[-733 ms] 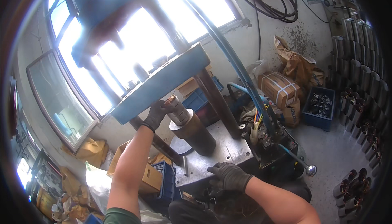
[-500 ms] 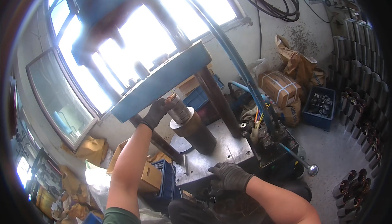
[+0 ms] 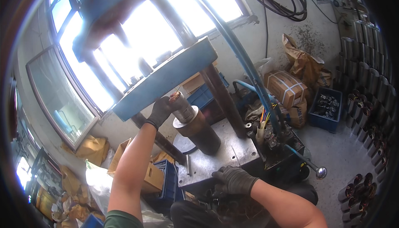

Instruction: Operating a hydraulic press to assemble motor components and inspecting the motor stator.

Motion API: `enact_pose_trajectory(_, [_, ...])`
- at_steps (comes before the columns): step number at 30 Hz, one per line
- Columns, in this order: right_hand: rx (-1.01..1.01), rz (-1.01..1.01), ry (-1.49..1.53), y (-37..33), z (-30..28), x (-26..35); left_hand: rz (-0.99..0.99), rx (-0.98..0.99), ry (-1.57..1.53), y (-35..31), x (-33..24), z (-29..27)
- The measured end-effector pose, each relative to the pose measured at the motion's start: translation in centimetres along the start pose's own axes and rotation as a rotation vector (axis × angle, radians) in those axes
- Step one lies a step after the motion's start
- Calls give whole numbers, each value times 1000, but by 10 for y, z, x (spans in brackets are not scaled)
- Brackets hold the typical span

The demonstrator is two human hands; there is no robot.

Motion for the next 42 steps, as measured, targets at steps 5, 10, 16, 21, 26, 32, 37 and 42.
enact_pose_trajectory(5, [28, -13, 59, -3, -1, 4, -98, -54, 73, -6, -7, 6])
enact_pose_trajectory(10, [63, -16, 86, -4, -3, 6, -166, -76, -235, -8, -4, 3])
enact_pose_trajectory(16, [110, 29, 81, -7, -3, 7, -147, 47, -31, -7, -15, -9])
enact_pose_trajectory(21, [68, -27, 46, -11, -8, 7, -172, 36, -24, -12, -22, -13])
enact_pose_trajectory(26, [121, -2, 0, -14, -10, 11, -254, -94, 75, -17, -11, 2])
enact_pose_trajectory(32, [130, -33, -39, -15, -7, 12, -110, -194, -23, -18, 5, 12])
enact_pose_trajectory(37, [121, -63, -6, -13, -6, 15, -164, 86, -198, -2, 12, -5])
enact_pose_trajectory(42, [173, -27, -25, -13, -12, 18, -52, 35, 93, 10, -2, -15])
Point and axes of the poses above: each hand's wrist, its own y-axis towards the middle knuckle, its own z-axis out of the palm, x = y × z, the point moved 2 cm from there along y, towards the middle knuckle, and after that the axes turned 10 degrees about -x, right-handed, at the moved point
